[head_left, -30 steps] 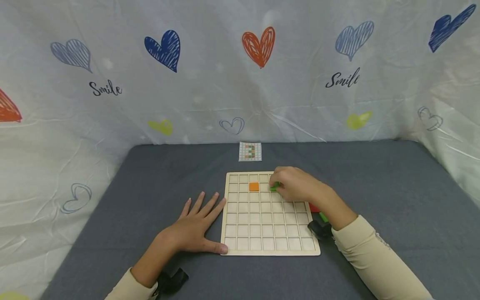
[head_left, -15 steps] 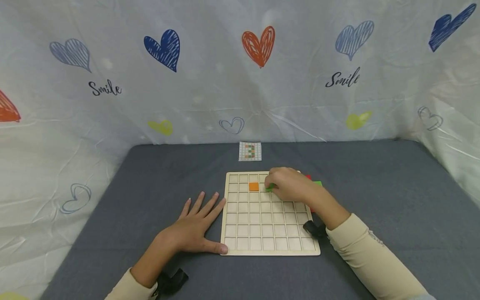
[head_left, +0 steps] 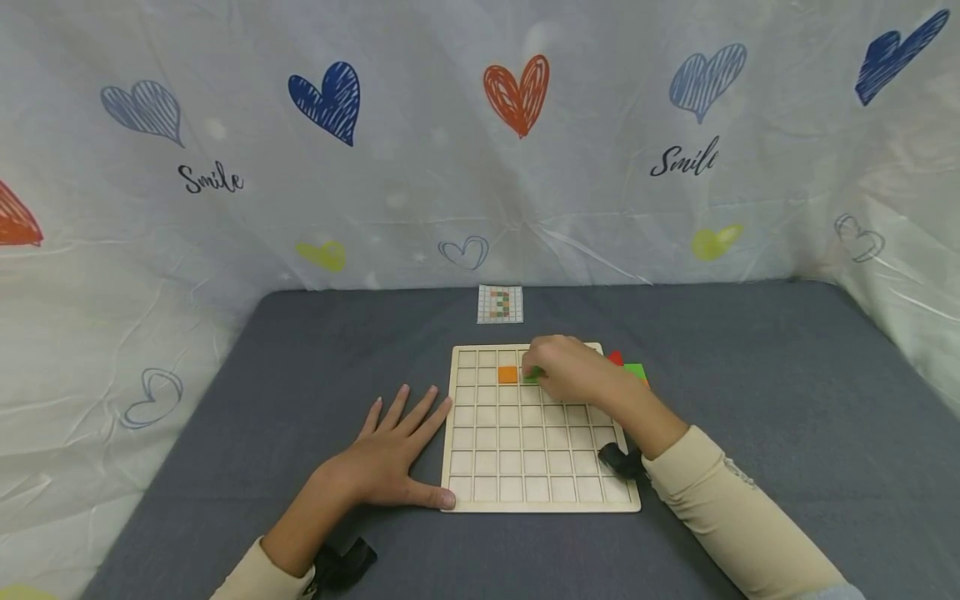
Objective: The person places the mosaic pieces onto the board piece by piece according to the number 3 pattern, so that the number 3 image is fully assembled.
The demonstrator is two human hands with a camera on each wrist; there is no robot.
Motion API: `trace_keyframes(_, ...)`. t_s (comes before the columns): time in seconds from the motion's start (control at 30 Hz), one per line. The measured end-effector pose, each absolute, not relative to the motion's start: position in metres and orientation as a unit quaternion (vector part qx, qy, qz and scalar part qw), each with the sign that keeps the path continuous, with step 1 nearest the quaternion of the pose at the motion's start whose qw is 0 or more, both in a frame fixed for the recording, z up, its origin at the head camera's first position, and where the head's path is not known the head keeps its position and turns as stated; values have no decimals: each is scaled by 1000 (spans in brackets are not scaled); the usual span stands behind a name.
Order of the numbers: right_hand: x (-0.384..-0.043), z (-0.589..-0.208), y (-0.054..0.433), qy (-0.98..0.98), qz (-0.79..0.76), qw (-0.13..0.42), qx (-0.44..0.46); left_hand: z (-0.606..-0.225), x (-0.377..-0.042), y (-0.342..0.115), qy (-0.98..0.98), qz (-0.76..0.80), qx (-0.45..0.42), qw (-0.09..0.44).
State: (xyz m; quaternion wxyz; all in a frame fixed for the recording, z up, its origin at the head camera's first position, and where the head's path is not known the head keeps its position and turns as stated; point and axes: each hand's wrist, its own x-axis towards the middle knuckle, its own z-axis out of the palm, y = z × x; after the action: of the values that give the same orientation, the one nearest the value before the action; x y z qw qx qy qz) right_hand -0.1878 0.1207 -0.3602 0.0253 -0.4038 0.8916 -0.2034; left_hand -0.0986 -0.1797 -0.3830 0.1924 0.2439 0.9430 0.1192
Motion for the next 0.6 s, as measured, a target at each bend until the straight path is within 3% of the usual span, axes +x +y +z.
trace_keyframes(0.6,-182,-361,112,885,-184,14,-428,-381,-98,-180,940,129,250,193)
